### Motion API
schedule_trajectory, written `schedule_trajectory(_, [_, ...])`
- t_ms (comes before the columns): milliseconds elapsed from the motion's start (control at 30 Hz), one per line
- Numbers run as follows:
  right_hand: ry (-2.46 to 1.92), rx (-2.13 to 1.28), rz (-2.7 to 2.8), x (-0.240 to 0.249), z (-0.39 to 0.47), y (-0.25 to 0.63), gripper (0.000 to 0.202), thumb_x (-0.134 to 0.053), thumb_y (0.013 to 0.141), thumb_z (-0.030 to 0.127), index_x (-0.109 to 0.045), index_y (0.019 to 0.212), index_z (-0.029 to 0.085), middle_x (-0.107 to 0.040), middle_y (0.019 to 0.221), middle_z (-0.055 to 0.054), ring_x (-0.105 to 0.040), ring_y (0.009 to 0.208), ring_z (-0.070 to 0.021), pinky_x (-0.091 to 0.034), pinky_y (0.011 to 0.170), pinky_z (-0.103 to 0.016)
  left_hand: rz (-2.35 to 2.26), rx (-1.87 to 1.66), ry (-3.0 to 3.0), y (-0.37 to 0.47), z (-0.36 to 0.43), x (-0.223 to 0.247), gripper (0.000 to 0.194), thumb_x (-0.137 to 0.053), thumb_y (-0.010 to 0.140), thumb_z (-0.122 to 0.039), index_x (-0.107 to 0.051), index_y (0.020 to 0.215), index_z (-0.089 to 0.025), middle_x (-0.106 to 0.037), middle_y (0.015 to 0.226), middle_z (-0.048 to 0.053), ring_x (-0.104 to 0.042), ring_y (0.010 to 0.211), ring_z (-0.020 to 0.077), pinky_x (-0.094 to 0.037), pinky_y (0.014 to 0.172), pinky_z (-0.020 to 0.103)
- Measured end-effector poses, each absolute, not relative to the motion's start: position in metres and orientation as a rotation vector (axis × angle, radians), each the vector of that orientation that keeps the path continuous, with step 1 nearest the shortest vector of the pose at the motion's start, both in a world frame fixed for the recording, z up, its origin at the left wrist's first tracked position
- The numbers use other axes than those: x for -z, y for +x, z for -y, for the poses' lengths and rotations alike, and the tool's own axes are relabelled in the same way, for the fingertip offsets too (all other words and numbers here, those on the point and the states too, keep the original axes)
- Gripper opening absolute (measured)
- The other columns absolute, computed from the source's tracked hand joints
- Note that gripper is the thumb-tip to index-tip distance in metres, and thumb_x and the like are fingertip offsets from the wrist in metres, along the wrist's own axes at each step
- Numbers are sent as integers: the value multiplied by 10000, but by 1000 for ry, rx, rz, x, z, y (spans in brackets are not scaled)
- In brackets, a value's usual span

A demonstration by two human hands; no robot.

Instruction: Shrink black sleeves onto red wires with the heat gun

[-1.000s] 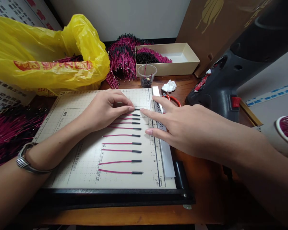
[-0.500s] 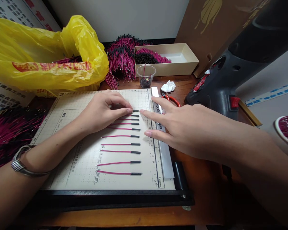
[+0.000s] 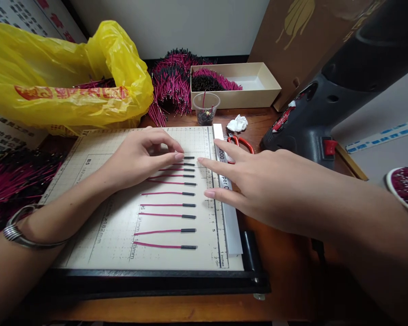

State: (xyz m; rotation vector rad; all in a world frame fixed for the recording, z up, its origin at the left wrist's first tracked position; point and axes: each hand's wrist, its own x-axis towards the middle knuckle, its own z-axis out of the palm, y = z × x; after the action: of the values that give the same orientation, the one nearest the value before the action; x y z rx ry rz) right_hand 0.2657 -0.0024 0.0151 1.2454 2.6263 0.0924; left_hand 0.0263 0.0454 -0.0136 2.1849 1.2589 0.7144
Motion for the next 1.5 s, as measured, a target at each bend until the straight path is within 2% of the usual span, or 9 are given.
schedule_trajectory(167, [1213, -219, -2772, -10, 10, 275, 598, -290, 1029, 585, -491, 1524, 317, -544, 1478, -234, -704, 666, -211, -571, 702, -449, -1204, -715, 2223, 25, -44, 12, 184, -715, 806, -383, -780, 795, -211, -701, 828, 17, -597, 734, 151, -428, 667, 281])
schedule_trajectory(267, [1220, -190, -2744, -11, 9, 273, 612, -296, 1020, 604, -484, 1530, 322, -524, 1498, -237, -703, 651, -218, -564, 668, -443, -1212, -690, 2250, 25, -44, 11, 182, -705, 806, -370, -783, 797, -207, -648, 783, 18, -577, 709, 148, -412, 644, 281])
schedule_trajectory(433, [1216, -102, -2709, -12, 5, 271, 616, -297, 1020, 606, -457, 1548, 334, -480, 1540, -236, -717, 692, -225, -575, 743, -486, -1212, -656, 2282, 26, -46, 12, 182, -689, 797, -355, -779, 761, -202, -609, 719, 15, -540, 680, 146, -380, 613, 280])
schedule_trajectory(633, [1194, -178, -2731, -9, 4, 276, 627, -261, 1014, 632, -468, 1537, 355, -477, 1546, -226, -720, 665, -252, -576, 655, -477, -1144, -636, 2310, 25, -48, 13, 167, -684, 806, -334, -758, 729, -206, -587, 683, 3, -527, 669, 143, -373, 609, 280])
schedule_trajectory(900, [1165, -114, -2755, -11, 3, 275, 619, -238, 1022, 610, -486, 1525, 348, -492, 1543, -196, -697, 648, -214, -573, 613, -433, -1134, -613, 2300, 22, -49, 14, 183, -696, 816, -361, -758, 746, -203, -586, 720, -2, -541, 655, 133, -385, 610, 272])
schedule_trajectory(1167, [1270, -70, -2659, -18, 3, 274, 677, -201, 999, 655, -416, 1571, 363, -447, 1594, -147, -734, 852, -315, -559, 610, -432, -1101, -642, 2294, 22, -51, 19, 183, -693, 823, -350, -754, 758, -191, -580, 724, 0, -538, 703, 144, -388, 644, 281])
schedule_trajectory(1267, [1414, -98, -2703, -30, 12, 278, 681, -227, 987, 680, -454, 1543, 358, -488, 1575, -97, -727, 858, -301, -527, 568, -388, -1077, -670, 2290, 21, -51, 21, 172, -689, 821, -335, -755, 762, -187, -582, 729, 0, -522, 696, 141, -381, 649, 283])
schedule_trajectory(1400, [1796, -49, -2788, -42, 40, 287, 577, -350, 998, 624, -527, 1463, 331, -590, 1471, -60, -711, 928, -258, -572, 706, -410, -1068, -686, 2266, 21, -51, 24, 162, -682, 817, -324, -746, 757, -187, -593, 738, 2, -514, 692, 142, -384, 672, 290])
schedule_trajectory(1500, [2258, -188, -2780, -29, 63, 294, 615, -437, 991, 551, -509, 1478, 182, -627, 1380, -160, -683, 1105, -299, -579, 938, -466, -1106, -701, 2249, 21, -50, 24, 153, -665, 815, -307, -737, 756, -185, -583, 738, 3, -500, 685, 143, -386, 689, 297])
